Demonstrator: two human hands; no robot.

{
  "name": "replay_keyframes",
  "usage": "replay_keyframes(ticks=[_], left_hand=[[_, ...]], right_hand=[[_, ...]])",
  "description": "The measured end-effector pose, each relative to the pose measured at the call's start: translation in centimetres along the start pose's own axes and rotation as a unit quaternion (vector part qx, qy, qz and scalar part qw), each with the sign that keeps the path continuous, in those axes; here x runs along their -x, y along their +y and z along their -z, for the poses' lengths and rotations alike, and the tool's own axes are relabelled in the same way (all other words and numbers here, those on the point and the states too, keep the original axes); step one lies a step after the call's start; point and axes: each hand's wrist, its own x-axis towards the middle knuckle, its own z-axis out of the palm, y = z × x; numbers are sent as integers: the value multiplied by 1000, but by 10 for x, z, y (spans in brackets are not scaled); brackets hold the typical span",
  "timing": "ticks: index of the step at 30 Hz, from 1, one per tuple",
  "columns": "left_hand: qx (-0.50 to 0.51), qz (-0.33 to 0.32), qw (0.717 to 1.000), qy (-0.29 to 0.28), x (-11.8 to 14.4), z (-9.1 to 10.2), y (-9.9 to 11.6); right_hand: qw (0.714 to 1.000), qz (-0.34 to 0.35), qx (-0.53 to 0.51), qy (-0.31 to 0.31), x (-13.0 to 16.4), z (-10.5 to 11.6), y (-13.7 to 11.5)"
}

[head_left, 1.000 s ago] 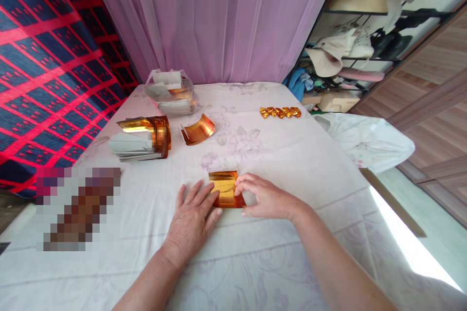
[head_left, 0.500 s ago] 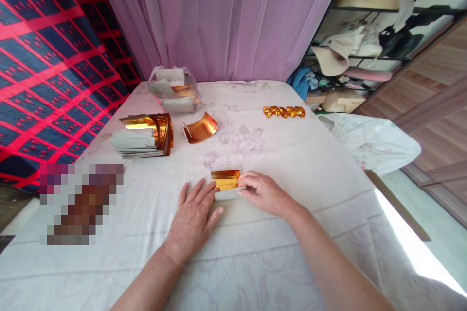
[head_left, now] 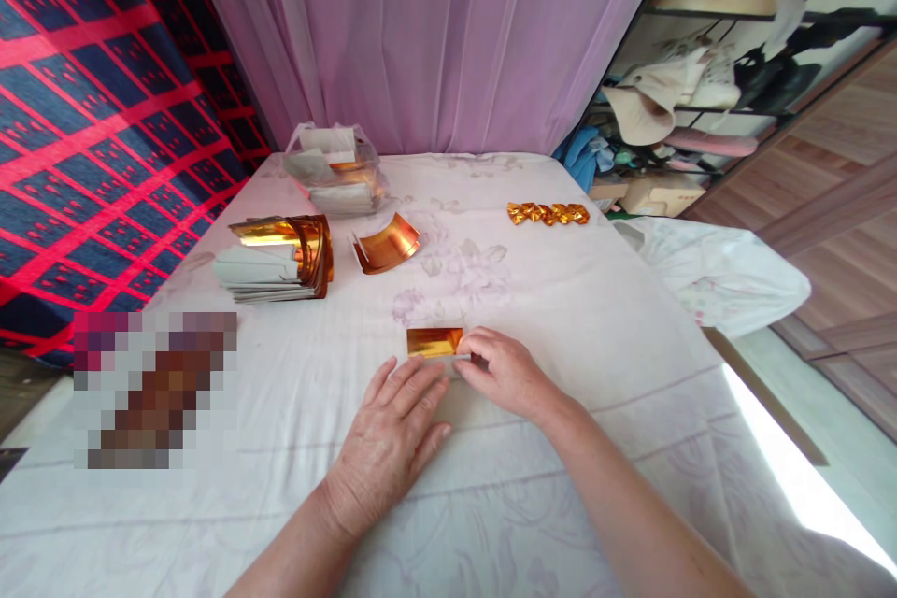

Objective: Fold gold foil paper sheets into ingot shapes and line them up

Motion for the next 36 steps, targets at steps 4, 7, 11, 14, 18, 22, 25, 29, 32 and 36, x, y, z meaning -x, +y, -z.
replay_keyframes(ticks=[4, 7, 11, 14, 18, 22, 25, 29, 32, 36], left_hand=[[-8, -12, 999, -37, 1, -5, 3], [-18, 2, 998, -59, 1, -8, 3], [-20, 14, 997, -77, 1, -9, 3], [-21, 18, 996, -79, 2, -10, 2], [-21, 19, 996, -80, 2, -11, 2], [-22, 24, 996, -84, 2, -10, 3], [-20, 24, 996, -86, 3, -10, 3], [-9, 28, 996, -86, 3, -9, 4], [-6, 26, 996, -88, 3, -9, 4], [-8, 27, 996, -85, 2, -9, 5]], right_hand=[[1000, -2, 7, -1, 0, 0, -1], [1000, -4, 8, 1, 0, 0, -1], [1000, -1, 4, 3, 0, 0, -1], [1000, -1, -4, 9, 0, 0, -1], [1000, -1, -14, 10, 0, -1, 1], [999, -13, -33, 13, 0, -1, 4], [999, -22, -41, 14, 0, 0, 5], [999, -25, -36, 14, 0, 1, 4], [999, -26, -35, 13, 0, 1, 4], [999, -26, -33, 17, 0, -1, 4]])
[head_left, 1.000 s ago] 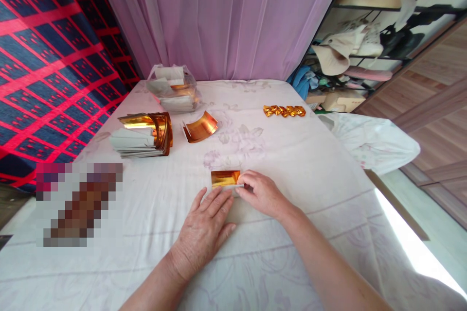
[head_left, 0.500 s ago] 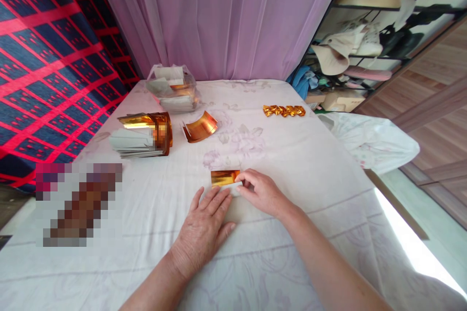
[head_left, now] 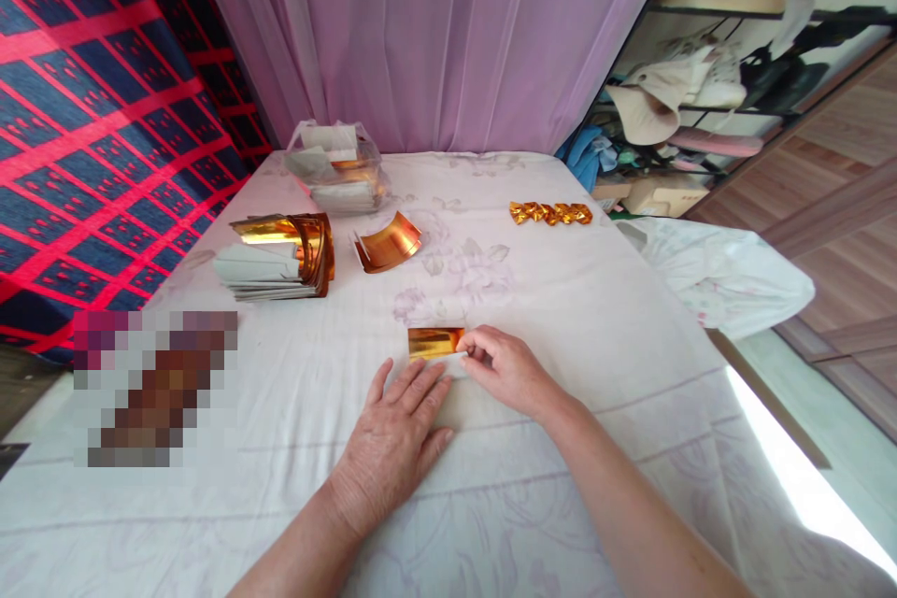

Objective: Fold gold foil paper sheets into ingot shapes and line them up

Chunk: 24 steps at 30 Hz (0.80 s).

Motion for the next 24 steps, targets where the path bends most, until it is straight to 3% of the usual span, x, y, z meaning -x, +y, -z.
replay_keyframes(ticks=[24], left_hand=[[9, 16, 1000, 8, 1, -5, 3]], right_hand=[[998, 2, 57, 40, 0, -8, -1]])
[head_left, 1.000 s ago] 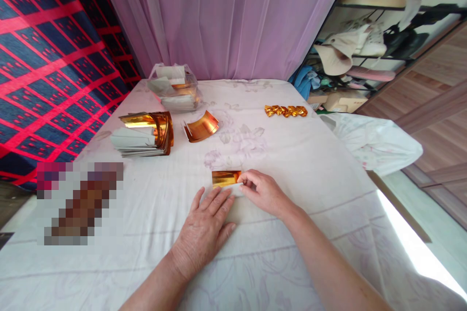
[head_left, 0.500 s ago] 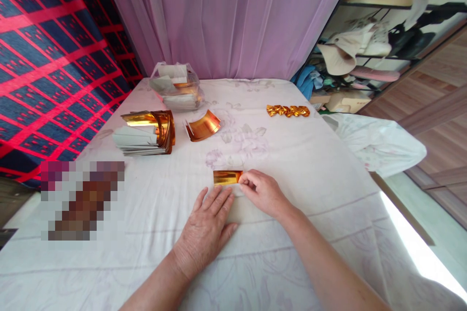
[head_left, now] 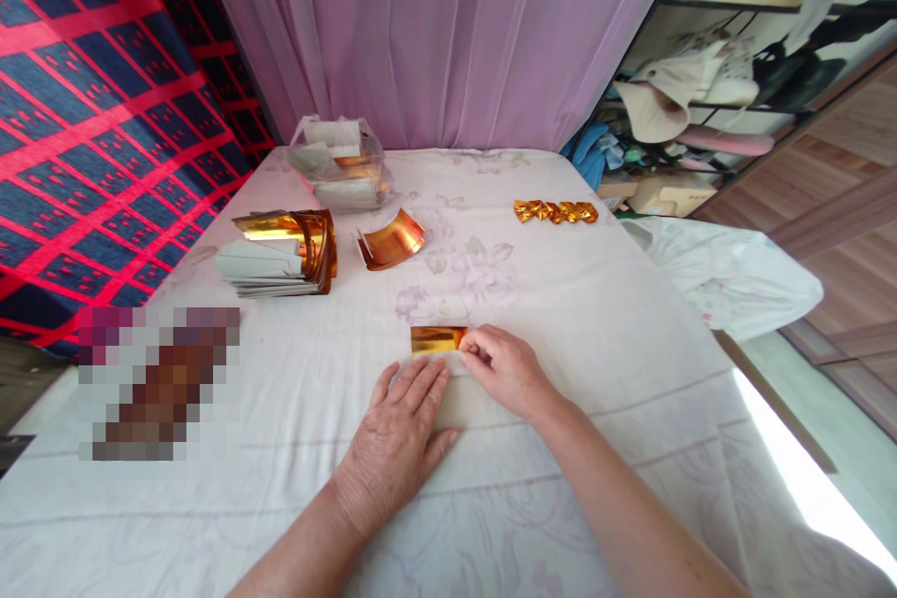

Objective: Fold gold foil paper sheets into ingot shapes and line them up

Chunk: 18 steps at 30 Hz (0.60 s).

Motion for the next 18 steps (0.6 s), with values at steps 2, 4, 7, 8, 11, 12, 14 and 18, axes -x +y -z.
replay_keyframes(ticks=[2, 4, 7, 8, 11, 12, 14, 18], left_hand=[[2, 1, 1000, 0, 0, 0, 0], [0, 1, 1000, -1, 0, 0, 0], [-2, 0, 1000, -5, 0, 1, 0], [-2, 1, 1000, -5, -1, 1, 0], [1, 3, 1000, -1, -1, 1, 0], [3, 4, 1000, 1, -1, 1, 0], [6, 3, 1000, 1, -1, 1, 0], [6, 4, 1000, -1, 0, 1, 0]], right_hand=[[1000, 0, 1, 1, 0, 0, 0], [1000, 0, 1, 1, 0, 0, 0], [1000, 1, 1, 2, 0, 0, 0], [1000, 2, 2, 3, 0, 0, 0], [1000, 1, 6, -2, 0, 0, 0], [1000, 0, 6, -3, 0, 0, 0], [1000, -1, 5, -2, 0, 0, 0], [1000, -1, 6, -1, 0, 0, 0]])
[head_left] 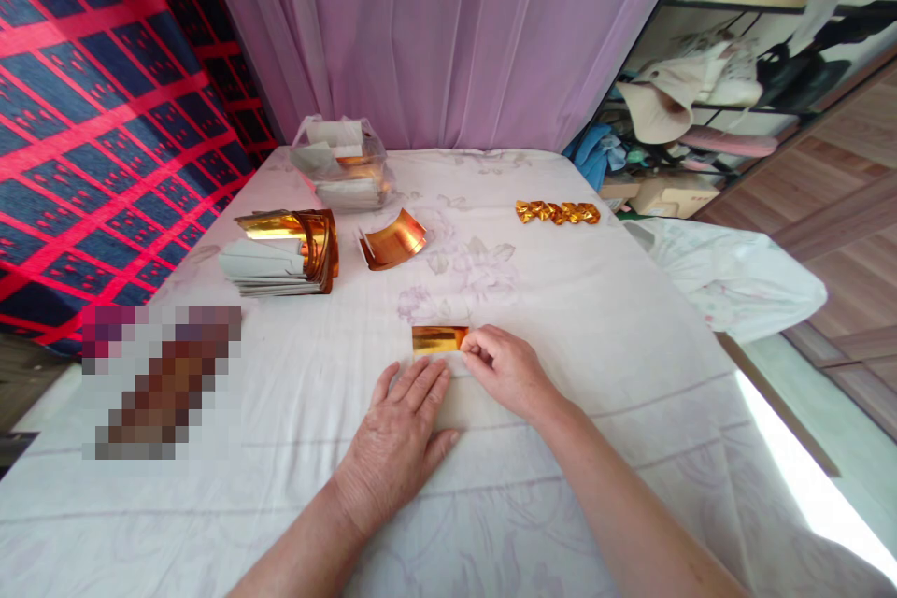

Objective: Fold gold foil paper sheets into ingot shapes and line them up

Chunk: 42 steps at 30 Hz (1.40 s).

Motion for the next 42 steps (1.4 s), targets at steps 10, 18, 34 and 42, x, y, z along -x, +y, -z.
replay_keyframes(ticks=[10, 18, 34, 42], left_hand=[[0, -1, 1000, -7, 0, 1, 0], [-6, -5, 1000, -16, -1, 4, -1], [14, 2, 1000, -20, -1, 1, -1], [20, 0, 1000, -17, -1, 2, -2]], right_hand=[[1000, -4, -4, -1, 0, -1, 0], [1000, -6, 3, -7, 0, 0, 0], [1000, -1, 1, -3, 0, 0, 0], [1000, -1, 5, -2, 0, 0, 0]])
